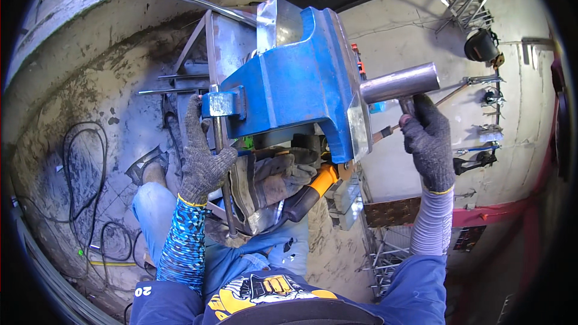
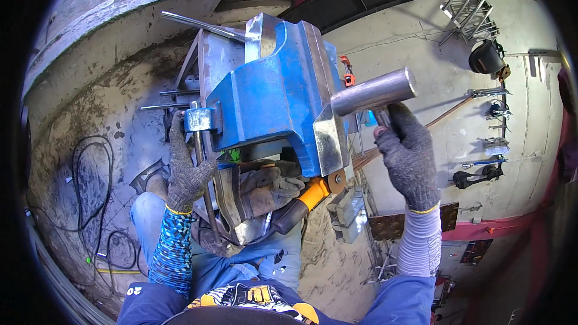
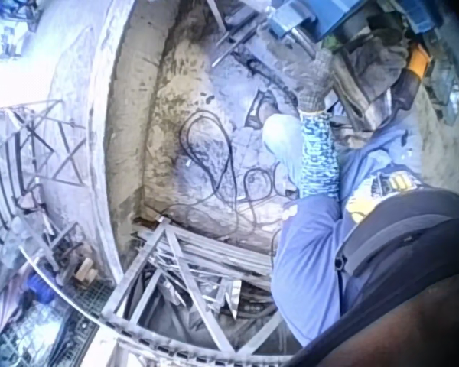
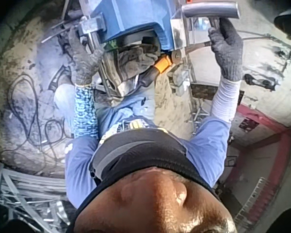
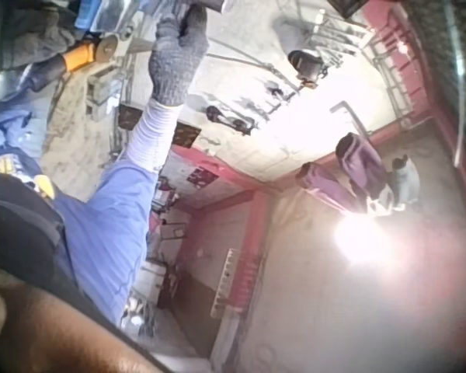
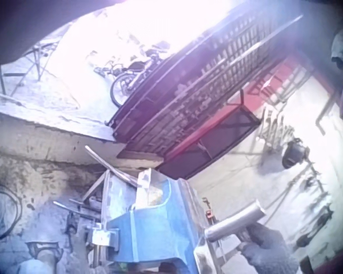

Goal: The person assembles metal sheets and metal tubes by hammering them together and using an angle grinder to ensure a proper fit.

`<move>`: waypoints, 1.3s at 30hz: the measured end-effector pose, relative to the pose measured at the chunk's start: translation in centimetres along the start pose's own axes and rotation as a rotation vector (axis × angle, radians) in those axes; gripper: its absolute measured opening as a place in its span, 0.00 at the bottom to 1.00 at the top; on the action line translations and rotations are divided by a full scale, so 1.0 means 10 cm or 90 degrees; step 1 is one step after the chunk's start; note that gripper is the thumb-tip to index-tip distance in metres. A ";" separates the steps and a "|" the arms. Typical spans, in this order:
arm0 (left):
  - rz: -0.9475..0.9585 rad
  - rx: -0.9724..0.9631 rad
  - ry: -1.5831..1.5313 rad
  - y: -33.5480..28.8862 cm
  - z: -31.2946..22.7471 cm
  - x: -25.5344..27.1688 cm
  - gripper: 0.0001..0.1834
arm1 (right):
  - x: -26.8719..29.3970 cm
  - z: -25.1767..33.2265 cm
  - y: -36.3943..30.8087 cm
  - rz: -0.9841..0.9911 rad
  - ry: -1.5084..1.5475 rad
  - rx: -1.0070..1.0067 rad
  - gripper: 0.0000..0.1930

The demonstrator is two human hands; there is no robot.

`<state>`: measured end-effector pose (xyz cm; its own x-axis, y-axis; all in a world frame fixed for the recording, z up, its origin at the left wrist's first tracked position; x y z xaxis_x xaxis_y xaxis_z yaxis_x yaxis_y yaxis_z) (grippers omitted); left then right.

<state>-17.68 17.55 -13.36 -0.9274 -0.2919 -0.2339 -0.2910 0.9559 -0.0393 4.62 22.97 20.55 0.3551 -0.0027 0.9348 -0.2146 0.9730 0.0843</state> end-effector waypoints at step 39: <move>0.022 0.037 -0.076 -0.01 -0.04 -0.03 0.62 | -0.03 -0.01 -0.12 -0.138 0.022 -0.022 0.28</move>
<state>-17.46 17.55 -12.88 -0.9009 -0.2564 -0.3503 -0.2424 0.9665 -0.0841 4.87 21.83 20.17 0.4201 -0.2057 0.8839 -0.0981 0.9580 0.2696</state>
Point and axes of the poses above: each hand's wrist, its own y-axis towards the middle knuckle, its own x-axis out of the back of the hand, z = x × y, the point moved 2 cm from there along y, towards the middle knuckle, and after that the axes turned 11 degrees about x, right-handed, at the moved point
